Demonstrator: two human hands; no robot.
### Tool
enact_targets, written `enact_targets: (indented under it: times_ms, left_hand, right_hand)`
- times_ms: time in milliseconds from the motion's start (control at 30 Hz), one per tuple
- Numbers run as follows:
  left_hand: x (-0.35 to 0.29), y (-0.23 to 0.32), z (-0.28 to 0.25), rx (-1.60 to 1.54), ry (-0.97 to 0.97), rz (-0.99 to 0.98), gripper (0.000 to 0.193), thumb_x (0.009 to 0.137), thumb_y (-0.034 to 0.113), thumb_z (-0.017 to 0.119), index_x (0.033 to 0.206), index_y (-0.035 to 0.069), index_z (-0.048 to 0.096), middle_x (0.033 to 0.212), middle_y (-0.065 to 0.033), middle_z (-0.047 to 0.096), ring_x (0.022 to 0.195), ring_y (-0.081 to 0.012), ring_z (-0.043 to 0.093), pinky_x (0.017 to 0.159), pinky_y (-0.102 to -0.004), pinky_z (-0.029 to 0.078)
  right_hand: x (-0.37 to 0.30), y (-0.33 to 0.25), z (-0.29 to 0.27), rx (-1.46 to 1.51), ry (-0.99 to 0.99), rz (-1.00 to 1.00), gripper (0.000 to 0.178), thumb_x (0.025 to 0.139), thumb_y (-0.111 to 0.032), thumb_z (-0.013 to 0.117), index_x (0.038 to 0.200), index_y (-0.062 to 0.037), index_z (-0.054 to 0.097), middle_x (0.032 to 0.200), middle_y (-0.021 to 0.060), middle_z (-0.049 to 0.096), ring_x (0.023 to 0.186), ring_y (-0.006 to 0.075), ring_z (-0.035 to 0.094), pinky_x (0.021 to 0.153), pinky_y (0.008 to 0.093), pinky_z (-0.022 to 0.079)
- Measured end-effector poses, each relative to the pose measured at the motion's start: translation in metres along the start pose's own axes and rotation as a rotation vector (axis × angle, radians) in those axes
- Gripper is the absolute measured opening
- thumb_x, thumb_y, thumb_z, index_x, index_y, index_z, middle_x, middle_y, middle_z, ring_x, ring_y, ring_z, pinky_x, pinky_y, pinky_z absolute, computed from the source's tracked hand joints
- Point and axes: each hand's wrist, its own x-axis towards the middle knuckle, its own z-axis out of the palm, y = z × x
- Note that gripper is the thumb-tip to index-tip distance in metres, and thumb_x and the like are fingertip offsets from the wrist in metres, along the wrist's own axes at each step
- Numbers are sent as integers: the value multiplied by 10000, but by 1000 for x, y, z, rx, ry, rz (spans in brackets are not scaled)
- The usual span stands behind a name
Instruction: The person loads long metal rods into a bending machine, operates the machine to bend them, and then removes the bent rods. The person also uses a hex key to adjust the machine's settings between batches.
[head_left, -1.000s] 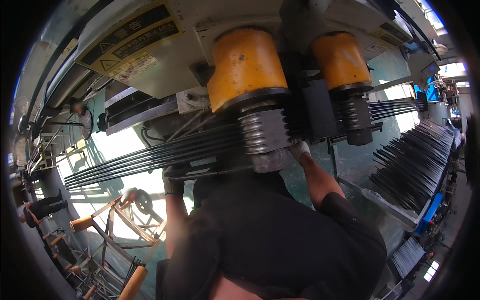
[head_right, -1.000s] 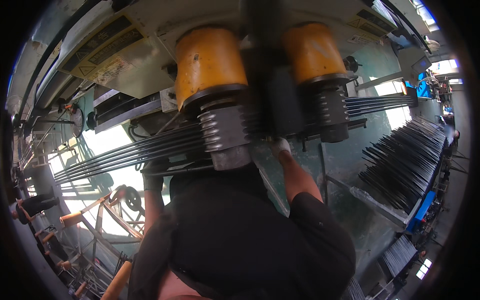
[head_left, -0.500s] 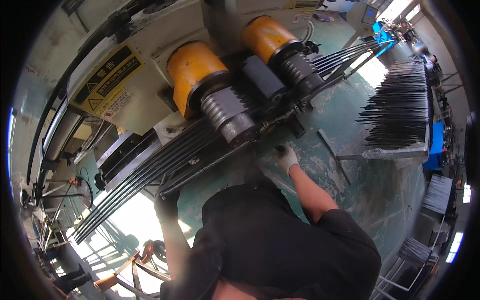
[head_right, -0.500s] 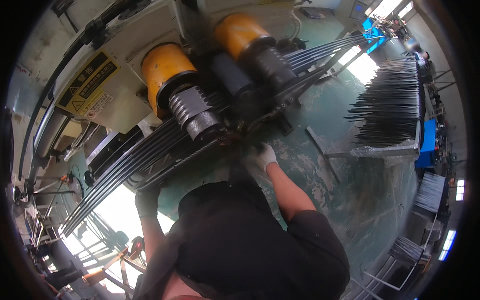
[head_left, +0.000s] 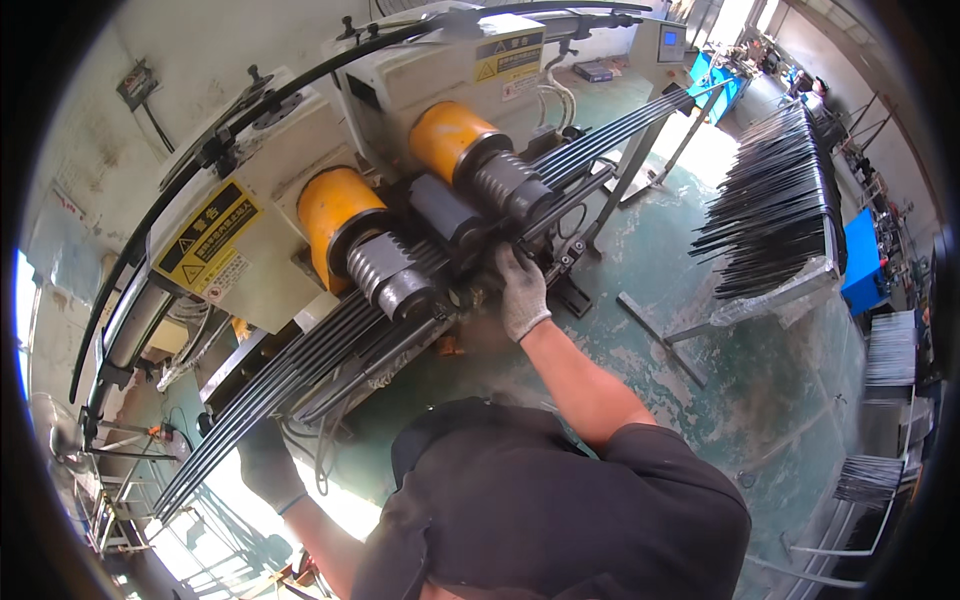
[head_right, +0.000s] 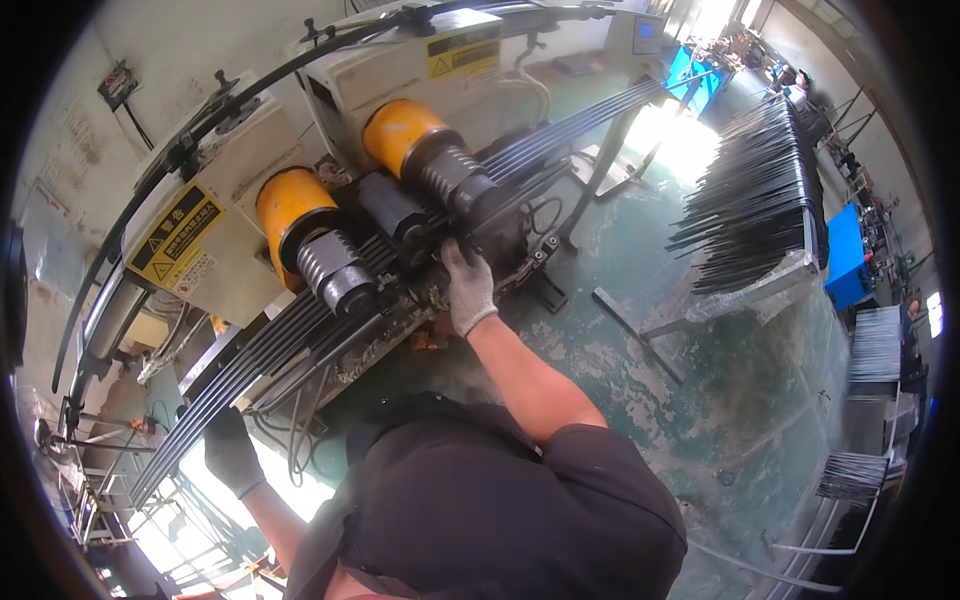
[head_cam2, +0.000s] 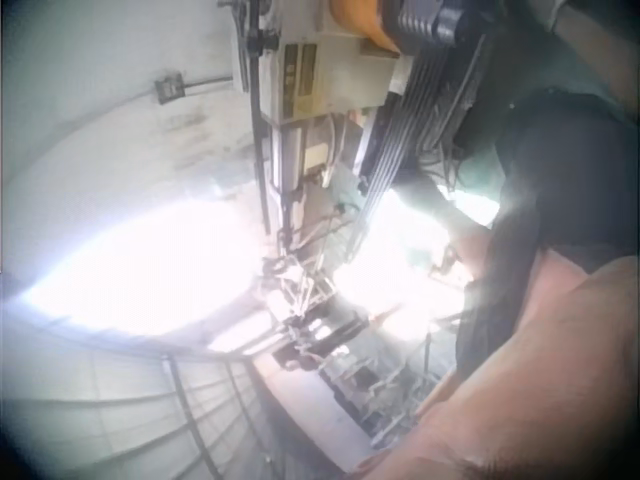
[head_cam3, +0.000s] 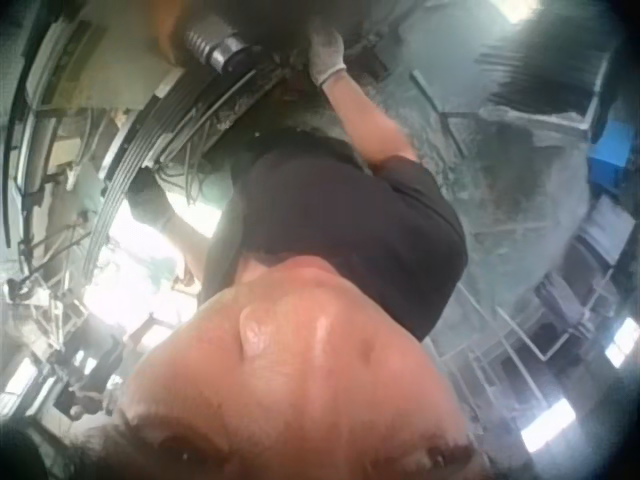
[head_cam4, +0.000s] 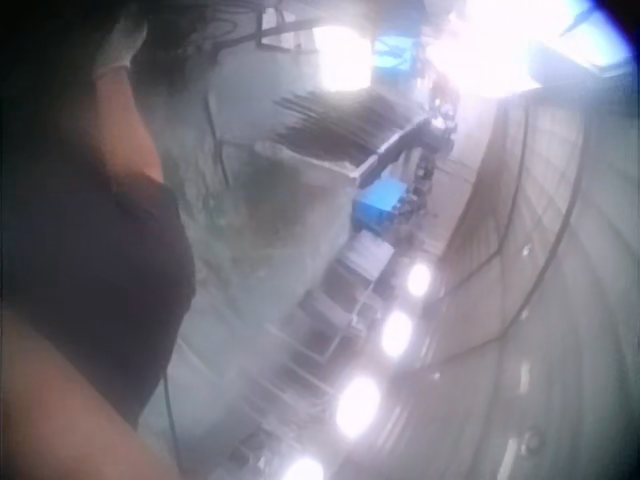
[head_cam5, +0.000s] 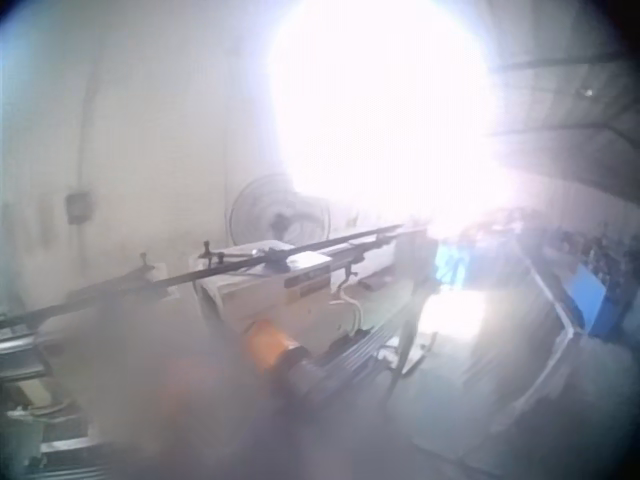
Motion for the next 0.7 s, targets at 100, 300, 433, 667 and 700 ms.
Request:
enact_targets:
  times_ms: [100,300,433,667,700]
  left_hand:
    - [5,-12,-5,-1423,-77,-63,422,1135,234,486,1490,13,549,1548,-195,569,1394,-347,559,1145,-454,489]
    - [15,-52,-15,-1403,-101,-81,482,1167,236,414,1540,-68,451,1586,-256,491,1482,-372,444,1299,-484,278]
    - [20,-40,-15,-1325,40,-105,498,1183,252,402,1511,-115,480,1560,-270,533,1448,-345,520,1252,-445,391]
    - [62,86,-62,-400,494,34,484,1073,242,661,1445,-59,593,1327,-215,702,1186,-305,704,1004,-378,577]
    - [69,110,-64,-536,497,47,449,1075,206,654,1436,-56,604,1293,-205,716,1156,-288,716,988,-360,579]
  right_hand:
    - [4,1,-2,76,-12,65,415,1097,-333,649,1294,30,692,1198,42,707,1105,158,603,1012,329,465]
    - [17,8,22,144,-21,90,484,1108,-380,616,1358,31,673,1207,26,694,1066,141,583,984,313,462]
    - [20,-9,29,114,37,91,468,1099,-343,622,1375,34,664,1231,34,697,1085,145,591,1004,320,461]
    - [40,3,31,205,5,57,240,1083,-195,627,1280,-59,650,1119,79,688,990,209,689,853,387,587]
    - [49,13,27,208,-3,59,232,1077,-185,632,1274,-64,649,1121,80,683,993,211,685,852,388,587]
